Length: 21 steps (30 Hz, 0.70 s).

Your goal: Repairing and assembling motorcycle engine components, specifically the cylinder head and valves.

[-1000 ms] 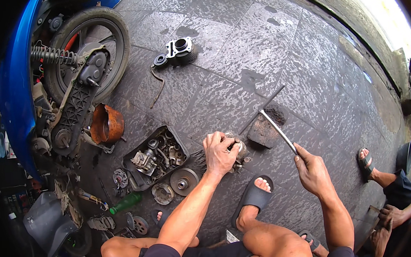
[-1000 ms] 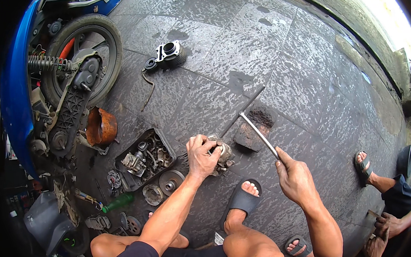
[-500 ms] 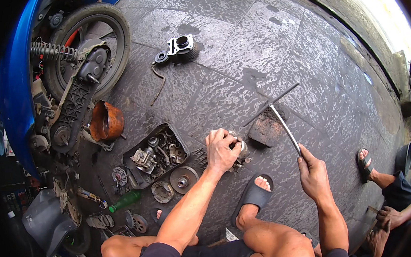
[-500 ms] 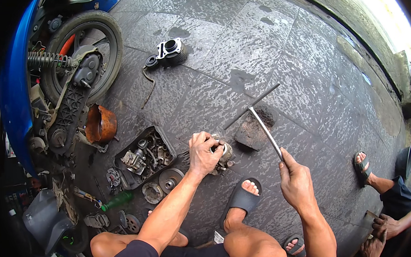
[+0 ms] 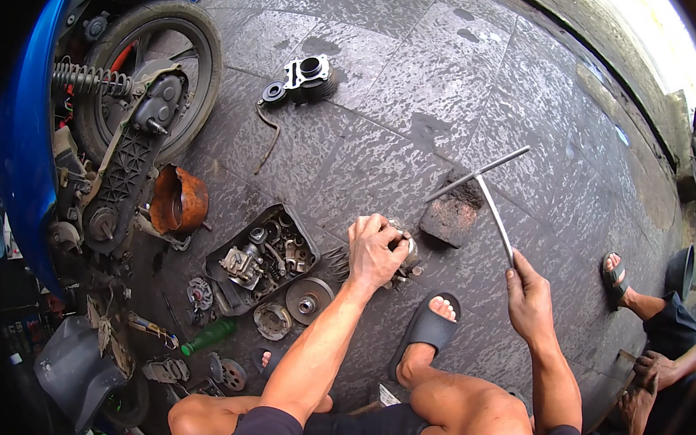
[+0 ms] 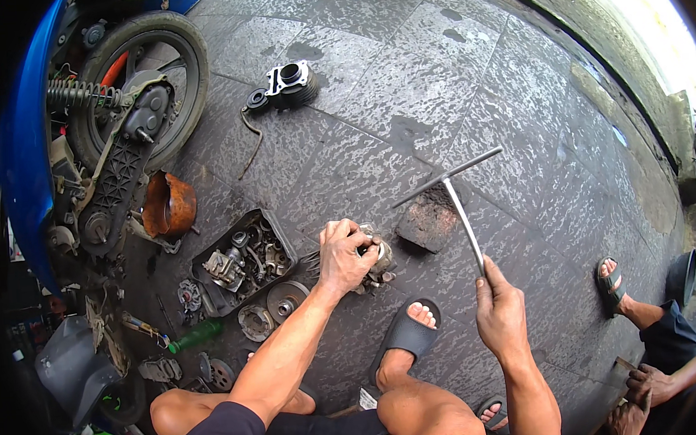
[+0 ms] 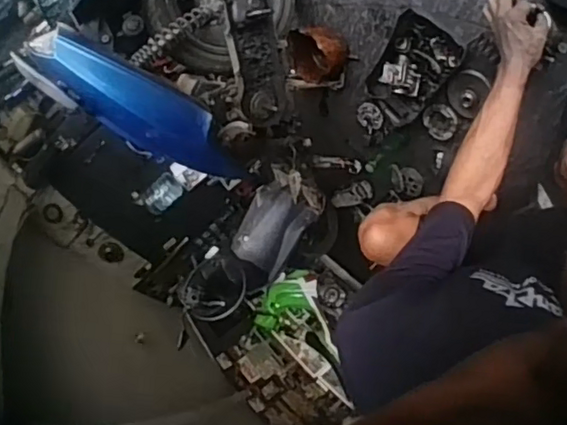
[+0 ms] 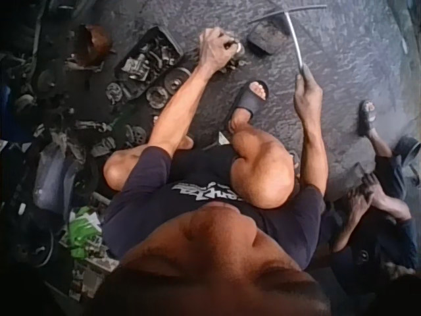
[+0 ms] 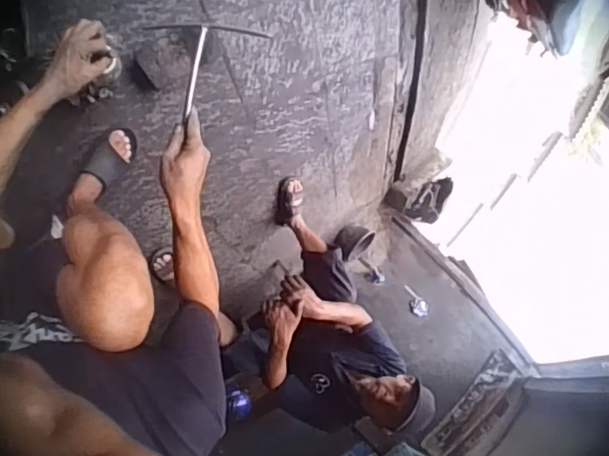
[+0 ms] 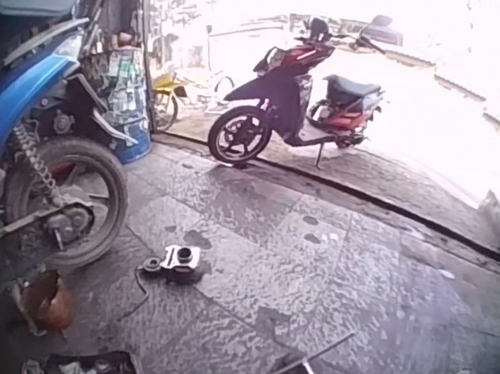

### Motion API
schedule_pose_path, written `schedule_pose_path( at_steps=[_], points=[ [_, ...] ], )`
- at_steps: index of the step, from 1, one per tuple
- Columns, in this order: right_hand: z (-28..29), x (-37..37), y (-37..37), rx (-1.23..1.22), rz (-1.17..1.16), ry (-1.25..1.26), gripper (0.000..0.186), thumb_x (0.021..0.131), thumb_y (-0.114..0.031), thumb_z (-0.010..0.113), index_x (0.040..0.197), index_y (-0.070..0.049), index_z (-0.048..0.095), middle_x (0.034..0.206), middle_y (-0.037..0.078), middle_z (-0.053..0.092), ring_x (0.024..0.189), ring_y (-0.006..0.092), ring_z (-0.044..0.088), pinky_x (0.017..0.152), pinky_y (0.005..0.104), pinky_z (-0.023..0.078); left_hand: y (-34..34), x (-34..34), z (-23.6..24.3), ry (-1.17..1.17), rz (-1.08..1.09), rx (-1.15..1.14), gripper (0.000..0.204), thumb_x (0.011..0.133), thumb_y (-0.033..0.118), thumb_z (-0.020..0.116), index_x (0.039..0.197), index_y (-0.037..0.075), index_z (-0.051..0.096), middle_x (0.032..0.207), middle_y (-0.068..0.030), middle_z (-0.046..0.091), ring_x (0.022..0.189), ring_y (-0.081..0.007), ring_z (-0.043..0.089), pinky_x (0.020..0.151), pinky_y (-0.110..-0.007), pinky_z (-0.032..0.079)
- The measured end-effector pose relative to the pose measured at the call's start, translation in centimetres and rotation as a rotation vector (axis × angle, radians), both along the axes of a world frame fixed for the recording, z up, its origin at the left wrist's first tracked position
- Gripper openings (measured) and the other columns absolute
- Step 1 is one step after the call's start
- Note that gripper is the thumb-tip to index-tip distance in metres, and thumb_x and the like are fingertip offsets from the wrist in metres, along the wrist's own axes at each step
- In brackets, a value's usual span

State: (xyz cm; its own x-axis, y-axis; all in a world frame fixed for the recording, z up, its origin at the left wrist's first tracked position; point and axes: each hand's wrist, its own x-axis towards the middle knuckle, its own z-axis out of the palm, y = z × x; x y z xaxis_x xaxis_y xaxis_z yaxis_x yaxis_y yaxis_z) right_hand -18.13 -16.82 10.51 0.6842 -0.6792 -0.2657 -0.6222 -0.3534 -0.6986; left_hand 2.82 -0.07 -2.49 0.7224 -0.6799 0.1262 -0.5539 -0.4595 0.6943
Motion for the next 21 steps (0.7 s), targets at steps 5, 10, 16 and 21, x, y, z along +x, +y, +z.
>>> schedule_pose_path(
  at_steps=[5,10,16,21],
  points=[
    [-0.3,-0.5,0.3,0.041,-0.059,0.014,0.037,0.097,-0.007,0.058,0.133,0.003,0.059,0.086,0.03,0.067,0.078,0.0306,0.073,0.074,0.0388,0.053,0.0,0.1,0.0,0.002,-0.022,0.02,0.014,0.075,0.023,0.076,0.074,0.01,0.071,0.093,-0.0034,0.059,0.099,-0.0257,0.053,0.095,-0.044,0.038],
    [-0.2,-0.7,0.8,-0.024,0.062,0.069,0.037,0.097,-0.005,0.058,0.132,0.003,0.06,0.081,0.028,0.066,0.074,0.0239,0.07,0.071,0.036,0.052,0.2,0.1,0.1,0.034,-0.036,0.042,0.014,0.074,0.023,0.076,0.076,0.009,0.072,0.095,-0.0037,0.059,0.101,-0.0259,0.053,0.096,-0.043,0.038],
    [-0.7,-1.1,1.4,0.023,0.011,0.08,0.038,0.095,-0.005,0.059,0.132,0.005,0.06,0.094,0.032,0.068,0.084,0.0364,0.073,0.077,0.0409,0.053,0.2,0.2,0.0,0.011,-0.065,0.035,0.015,0.073,0.023,0.075,0.075,0.009,0.071,0.095,-0.0049,0.059,0.102,-0.0268,0.053,0.096,-0.044,0.038],
    [-1.3,-1.7,1.5,-0.005,0.037,-0.005,0.038,0.096,-0.005,0.059,0.133,0.005,0.059,0.106,0.035,0.066,0.103,0.0397,0.07,0.085,0.0387,0.054,0.5,0.2,0.1,0.02,-0.074,0.041,0.015,0.072,0.022,0.075,0.074,0.008,0.071,0.096,-0.0051,0.059,0.103,-0.0274,0.053,0.097,-0.044,0.038]
  ],
)
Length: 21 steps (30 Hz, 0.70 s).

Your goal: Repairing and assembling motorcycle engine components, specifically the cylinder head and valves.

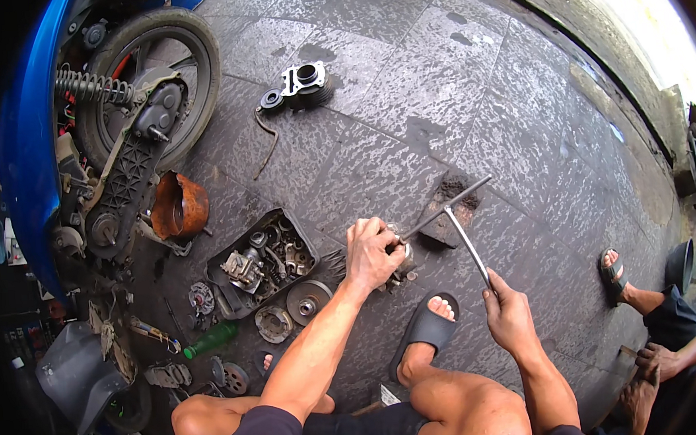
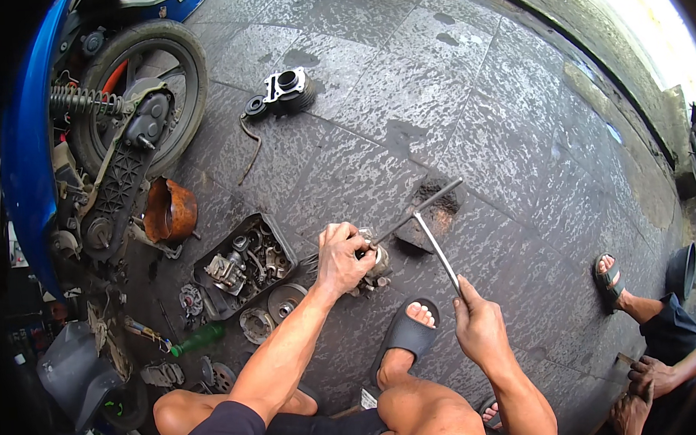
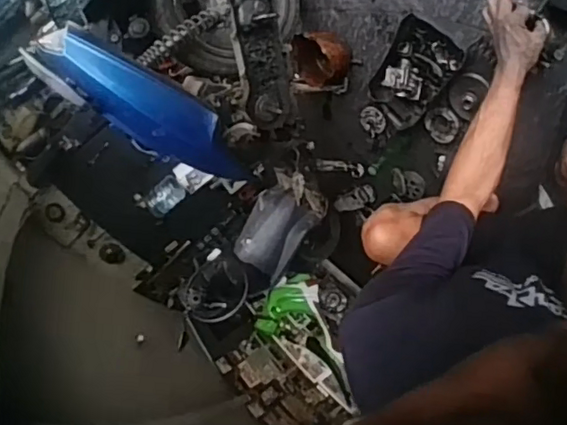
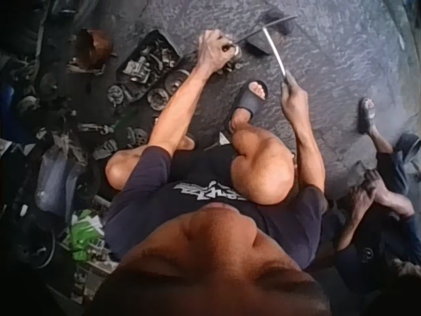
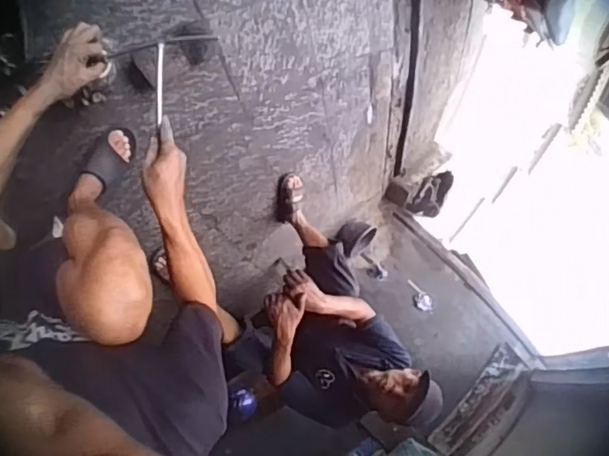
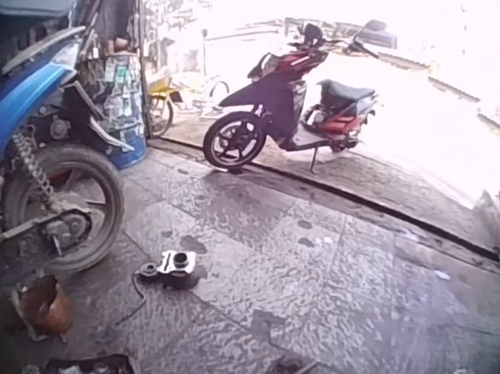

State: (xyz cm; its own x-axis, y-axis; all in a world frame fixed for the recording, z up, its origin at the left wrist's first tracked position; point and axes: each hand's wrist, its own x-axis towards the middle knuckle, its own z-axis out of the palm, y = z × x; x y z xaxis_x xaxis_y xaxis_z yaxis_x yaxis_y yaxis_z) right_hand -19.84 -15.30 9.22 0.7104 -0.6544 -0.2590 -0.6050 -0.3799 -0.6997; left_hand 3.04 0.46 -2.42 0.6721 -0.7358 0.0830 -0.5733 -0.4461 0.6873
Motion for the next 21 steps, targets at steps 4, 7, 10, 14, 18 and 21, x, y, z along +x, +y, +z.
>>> schedule_pose_path(
  at_steps=[4,7,10,14,18,21],
  points=[
    [0.1,-0.1,0.7,0.017,-0.059,0.051,0.038,0.096,-0.005,0.059,0.133,0.003,0.059,0.089,0.034,0.064,0.087,0.039,0.072,0.077,0.0417,0.054,-0.1,0.0,0.0,0.001,0.008,0.036,0.015,0.071,0.022,0.075,0.074,0.008,0.071,0.095,-0.0053,0.059,0.103,-0.0273,0.053,0.096,-0.044,0.038],
    [0.5,-0.1,1.3,0.037,-0.052,0.106,0.038,0.096,-0.006,0.059,0.133,0.003,0.06,0.079,0.03,0.065,0.069,0.0284,0.07,0.071,0.0374,0.053,-0.1,0.0,0.0,-0.003,-0.008,0.004,0.013,0.071,0.021,0.074,0.074,0.008,0.072,0.094,-0.0054,0.059,0.101,-0.0272,0.053,0.096,-0.044,0.038],
    [0.7,0.0,1.8,0.121,-0.142,0.127,0.039,0.096,-0.007,0.059,0.134,0.002,0.059,0.081,0.03,0.065,0.072,0.0316,0.071,0.071,0.0381,0.053,0.4,-0.1,0.2,-0.015,-0.007,0.046,0.014,0.072,0.021,0.074,0.074,0.008,0.072,0.094,-0.0055,0.059,0.101,-0.0271,0.053,0.096,-0.045,0.038],
    [0.6,-0.4,2.2,0.018,-0.04,0.136,0.039,0.097,-0.006,0.059,0.135,0.002,0.059,0.078,0.024,0.067,0.071,0.0251,0.069,0.069,0.0356,0.052,0.0,0.5,0.6,-0.031,-0.028,-0.002,0.017,0.072,0.023,0.076,0.076,0.006,0.072,0.095,-0.0058,0.059,0.101,-0.0272,0.052,0.096,-0.043,0.039],
    [0.2,-1.6,2.6,0.139,-0.257,0.044,0.04,0.1,-0.005,0.055,0.138,0.004,0.055,0.074,-0.002,0.052,0.069,0.0064,0.046,0.063,0.0244,0.043,0.4,-0.2,1.7,-0.039,-0.105,0.017,0.025,0.073,0.027,0.078,0.085,0.005,0.073,0.1,-0.0096,0.059,0.105,-0.0306,0.052,0.099,-0.046,0.037],
    [-0.5,-2.3,3.8,0.175,-0.256,0.033,0.039,0.1,-0.006,0.055,0.138,0.004,0.055,0.074,0.004,0.055,0.068,0.0084,0.05,0.063,0.0266,0.045,0.6,-1.8,2.1,-0.176,-0.072,0.044,0.036,0.075,0.031,0.079,0.096,0.004,0.071,0.107,-0.0104,0.06,0.112,-0.0322,0.052,0.101,-0.048,0.036]
  ],
)
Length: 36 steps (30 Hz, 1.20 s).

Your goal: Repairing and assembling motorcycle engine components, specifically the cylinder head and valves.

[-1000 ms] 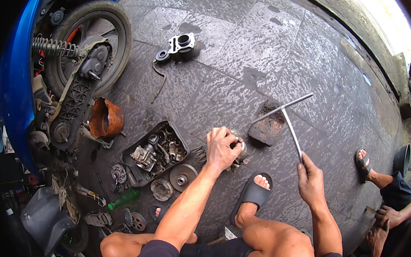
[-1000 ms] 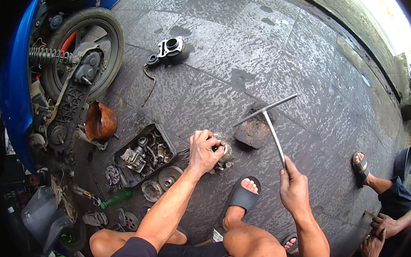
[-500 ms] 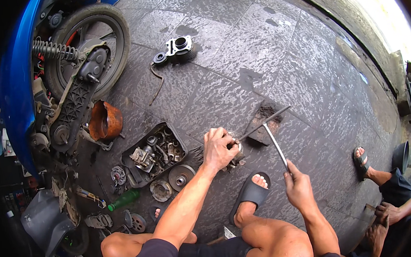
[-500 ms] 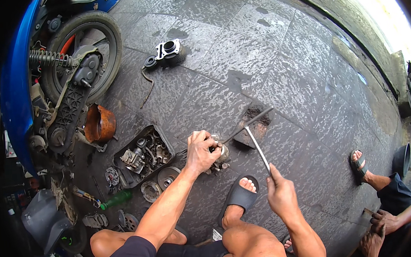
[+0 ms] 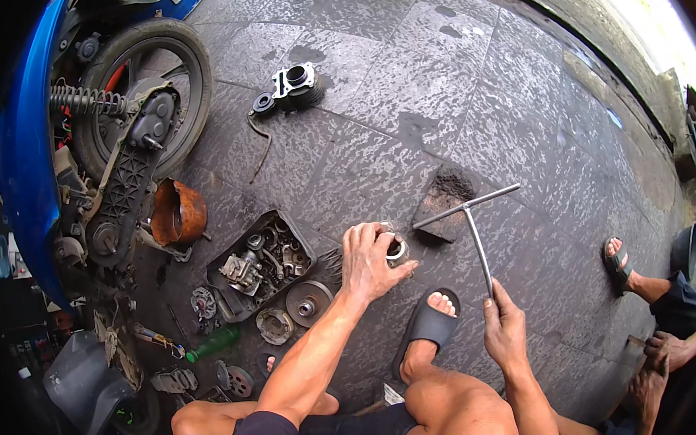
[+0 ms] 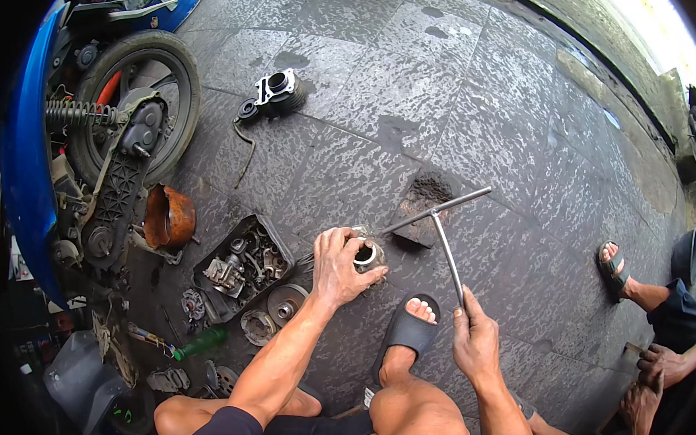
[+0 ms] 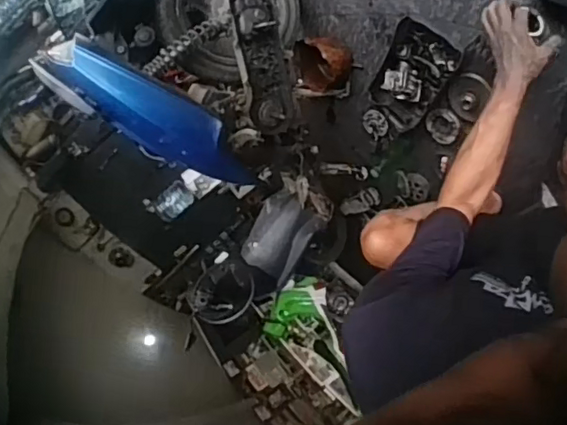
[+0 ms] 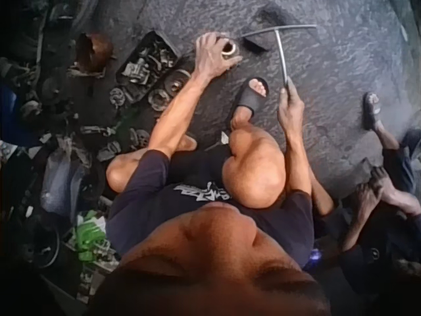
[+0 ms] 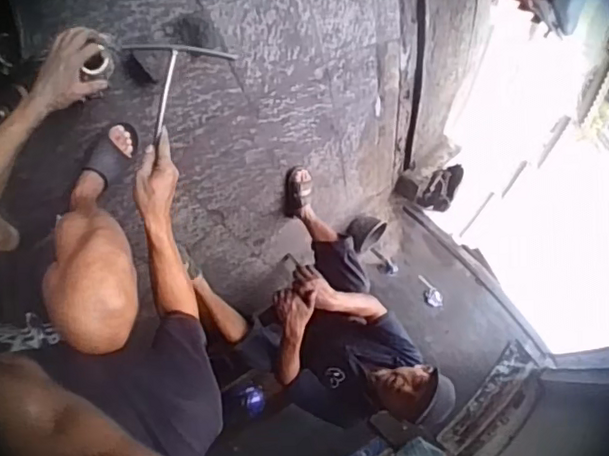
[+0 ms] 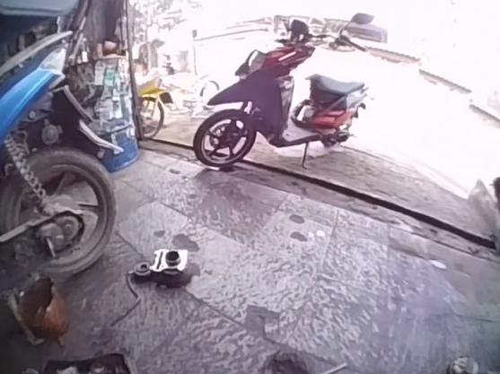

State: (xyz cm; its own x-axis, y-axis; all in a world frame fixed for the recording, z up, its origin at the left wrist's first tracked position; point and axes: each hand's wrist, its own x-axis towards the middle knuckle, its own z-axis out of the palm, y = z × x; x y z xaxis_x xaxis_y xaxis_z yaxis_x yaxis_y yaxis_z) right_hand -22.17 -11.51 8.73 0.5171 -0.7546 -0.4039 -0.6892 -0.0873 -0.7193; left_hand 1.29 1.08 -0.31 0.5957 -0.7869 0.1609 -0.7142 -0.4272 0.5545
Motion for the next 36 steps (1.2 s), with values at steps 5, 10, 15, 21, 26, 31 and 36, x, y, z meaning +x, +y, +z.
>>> schedule_pose_path(
  at_steps=[5,10,15,21,26,31,36],
  points=[
    [-0.5,-0.4,1.1,0.467,-0.162,-0.069,0.04,0.102,-0.004,0.049,0.141,0.004,0.051,0.084,0.005,0.062,0.068,0.0102,0.058,0.065,0.0257,0.047,-0.3,-0.1,-0.8,0.008,0.068,-0.04,0.025,0.078,0.025,0.073,0.092,0.005,0.073,0.106,-0.0101,0.062,0.11,-0.0308,0.054,0.1,-0.047,0.037],
    [-0.7,-0.1,-0.4,0.344,0.006,-0.14,0.046,0.102,-0.005,0.049,0.147,0.002,0.046,0.077,-0.004,0.051,0.064,0.0045,0.046,0.057,0.0211,0.041,-0.3,-0.3,-1.6,-0.014,0.118,-0.086,0.015,0.079,0.017,0.069,0.088,0.007,0.074,0.102,-0.0089,0.063,0.106,-0.0295,0.056,0.097,-0.046,0.039],
    [-1.1,0.3,-1.1,0.219,0.041,-0.122,0.047,0.102,-0.005,0.05,0.148,0.002,0.045,0.077,-0.005,0.05,0.066,0.0033,0.044,0.057,0.0197,0.038,-0.1,-0.2,-1.9,-0.014,0.123,-0.077,0.014,0.077,0.017,0.07,0.086,0.007,0.074,0.104,-0.0077,0.064,0.109,-0.0302,0.056,0.1,-0.049,0.039],
    [-0.5,0.3,-1.7,0.396,-0.175,-0.106,0.043,0.1,-0.006,0.052,0.142,0.004,0.051,0.122,0.025,0.068,0.116,0.0248,0.065,0.1,0.0335,0.046,0.0,-0.2,-1.9,-0.02,0.12,-0.083,0.013,0.077,0.017,0.07,0.086,0.008,0.074,0.103,-0.0067,0.064,0.109,-0.0301,0.056,0.099,-0.049,0.039],
    [-0.6,0.3,-2.3,0.236,0.025,-0.091,0.043,0.101,-0.006,0.051,0.143,0.003,0.051,0.103,0.015,0.072,0.096,0.0194,0.068,0.086,0.0309,0.052,-0.2,-0.1,-1.9,-0.021,0.107,-0.098,0.013,0.078,0.018,0.069,0.086,0.009,0.074,0.103,-0.007,0.064,0.108,-0.03,0.056,0.099,-0.049,0.039],
    [-0.6,0.5,-2.1,0.162,0.195,0.002,0.043,0.102,-0.005,0.05,0.145,0.002,0.05,0.093,0.004,0.067,0.083,0.0096,0.058,0.076,0.0255,0.049,-0.1,0.0,-1.7,-0.002,0.105,-0.064,0.014,0.078,0.019,0.069,0.086,0.008,0.074,0.103,-0.0073,0.064,0.11,-0.0299,0.055,0.099,-0.048,0.039],
    [-0.5,0.4,-1.6,0.303,0.018,-0.033,0.043,0.101,-0.006,0.051,0.142,0.005,0.051,0.117,0.015,0.068,0.107,0.0177,0.062,0.095,0.0292,0.047,-0.1,-0.1,-1.7,-0.006,0.105,-0.088,0.014,0.077,0.019,0.069,0.085,0.009,0.074,0.103,-0.0069,0.064,0.11,-0.0296,0.055,0.098,-0.048,0.039]
  ],
)
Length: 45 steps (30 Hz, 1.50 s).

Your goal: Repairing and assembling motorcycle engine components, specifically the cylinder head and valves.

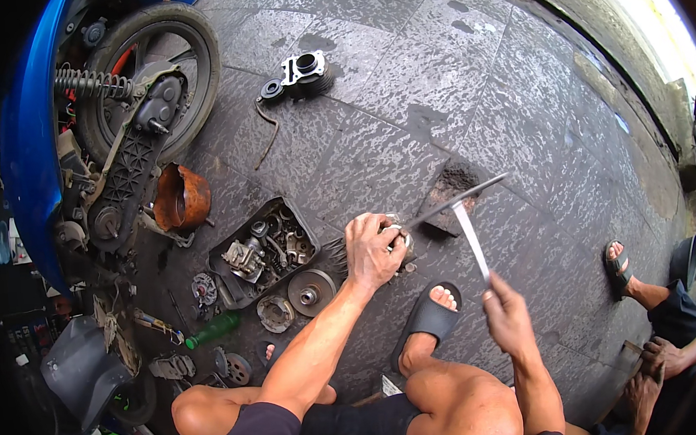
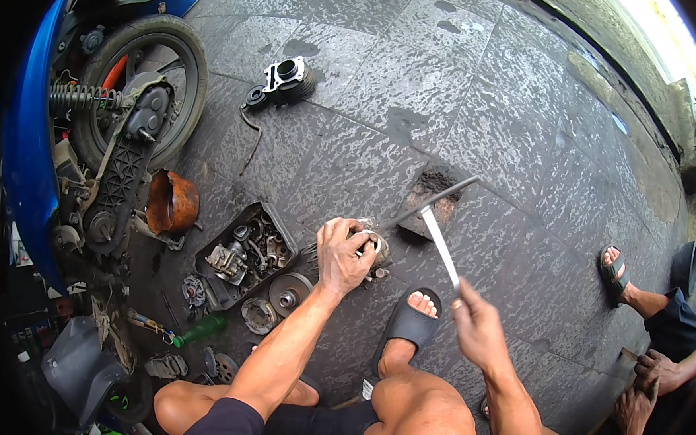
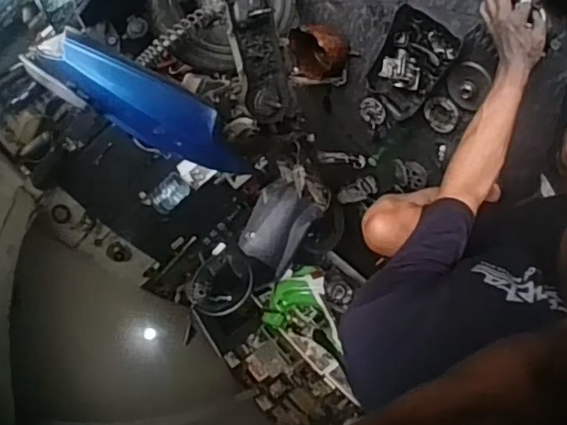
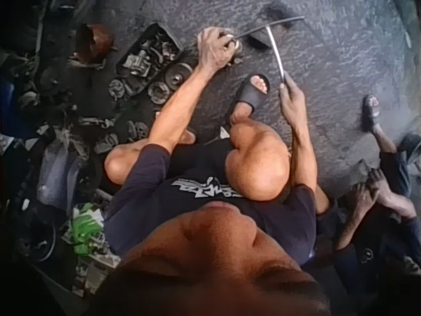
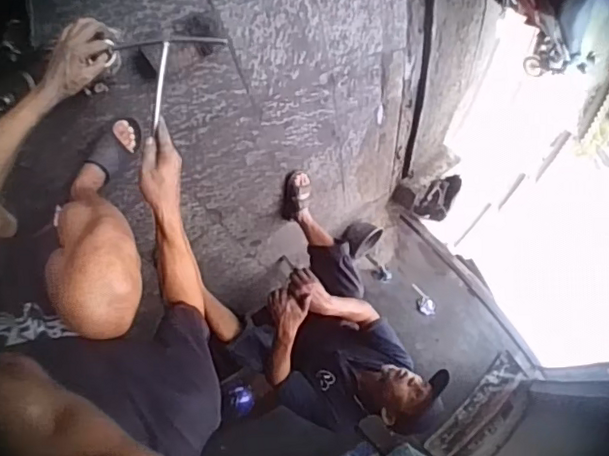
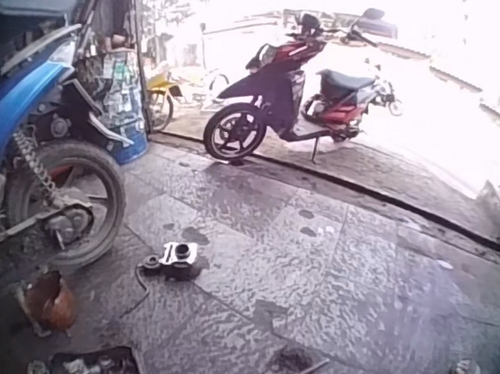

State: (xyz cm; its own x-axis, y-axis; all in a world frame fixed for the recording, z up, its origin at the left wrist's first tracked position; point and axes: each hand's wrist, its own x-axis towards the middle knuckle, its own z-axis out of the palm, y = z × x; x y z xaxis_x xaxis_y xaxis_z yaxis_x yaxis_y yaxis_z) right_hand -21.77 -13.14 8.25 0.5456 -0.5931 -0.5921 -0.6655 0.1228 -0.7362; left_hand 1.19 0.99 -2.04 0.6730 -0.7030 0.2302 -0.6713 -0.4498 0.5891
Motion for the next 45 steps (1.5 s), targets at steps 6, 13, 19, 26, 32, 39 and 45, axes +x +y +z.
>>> schedule_pose_path(
  at_steps=[6,13,19,26,32,39,45],
  points=[
    [-0.1,0.0,-0.3,0.038,-0.154,0.015,0.042,0.1,-0.006,0.051,0.142,0.005,0.051,0.118,0.017,0.069,0.109,0.0193,0.064,0.096,0.031,0.048,0.1,-0.1,0.0,-0.011,0.007,-0.004,0.013,0.076,0.018,0.069,0.083,0.008,0.074,0.101,-0.0072,0.064,0.108,-0.0299,0.056,0.097,-0.048,0.04],
    [0.3,0.2,-0.3,-0.025,-0.046,0.013,0.043,0.1,-0.009,0.053,0.14,0.006,0.052,0.127,0.03,0.064,0.125,0.0324,0.06,0.105,0.0373,0.044,0.1,-0.2,0.0,-0.023,0.008,-0.008,0.014,0.075,0.018,0.07,0.083,0.007,0.074,0.1,-0.0076,0.064,0.107,-0.0296,0.056,0.096,-0.048,0.04],
    [0.1,0.1,0.1,-0.059,0.001,-0.06,0.041,0.101,-0.006,0.052,0.14,0.007,0.052,0.12,0.02,0.07,0.115,0.0199,0.062,0.098,0.0319,0.048,-0.1,-0.1,0.1,-0.016,0.011,-0.033,0.014,0.075,0.019,0.069,0.082,0.008,0.075,0.1,-0.0068,0.064,0.108,-0.0291,0.056,0.097,-0.047,0.039],
    [0.7,0.2,0.2,-0.023,-0.124,-0.045,0.042,0.1,-0.006,0.053,0.14,0.006,0.052,0.12,0.023,0.069,0.111,0.0248,0.066,0.096,0.0335,0.049,0.1,0.0,0.2,-0.024,0.003,0.012,0.014,0.074,0.017,0.069,0.083,0.008,0.075,0.102,-0.0078,0.064,0.106,-0.0287,0.056,0.095,-0.046,0.04],
    [0.2,-0.1,0.6,-0.092,0.027,-0.023,0.043,0.099,-0.007,0.053,0.14,0.007,0.051,0.126,0.028,0.066,0.12,0.0313,0.063,0.101,0.0372,0.048,0.0,0.0,0.0,-0.047,-0.003,-0.026,0.014,0.075,0.018,0.068,0.082,0.008,0.074,0.102,-0.0075,0.064,0.109,-0.0295,0.055,0.098,-0.047,0.04],
    [-0.1,-0.3,1.0,-0.033,-0.096,-0.007,0.042,0.099,-0.006,0.053,0.14,0.005,0.052,0.124,0.026,0.067,0.12,0.0284,0.063,0.101,0.0354,0.048,0.1,-0.1,0.0,-0.04,0.01,-0.019,0.015,0.074,0.018,0.069,0.083,0.008,0.076,0.102,-0.008,0.065,0.107,-0.0288,0.056,0.096,-0.046,0.04],
    [-0.4,-0.5,0.9,0.035,-0.139,0.006,0.043,0.099,-0.008,0.054,0.14,0.004,0.052,0.119,0.025,0.068,0.114,0.0275,0.065,0.096,0.0357,0.049,0.3,0.0,0.0,0.001,-0.003,0.035,0.015,0.073,0.017,0.069,0.083,0.008,0.076,0.101,-0.0079,0.064,0.106,-0.0287,0.056,0.096,-0.046,0.04]
  ],
)
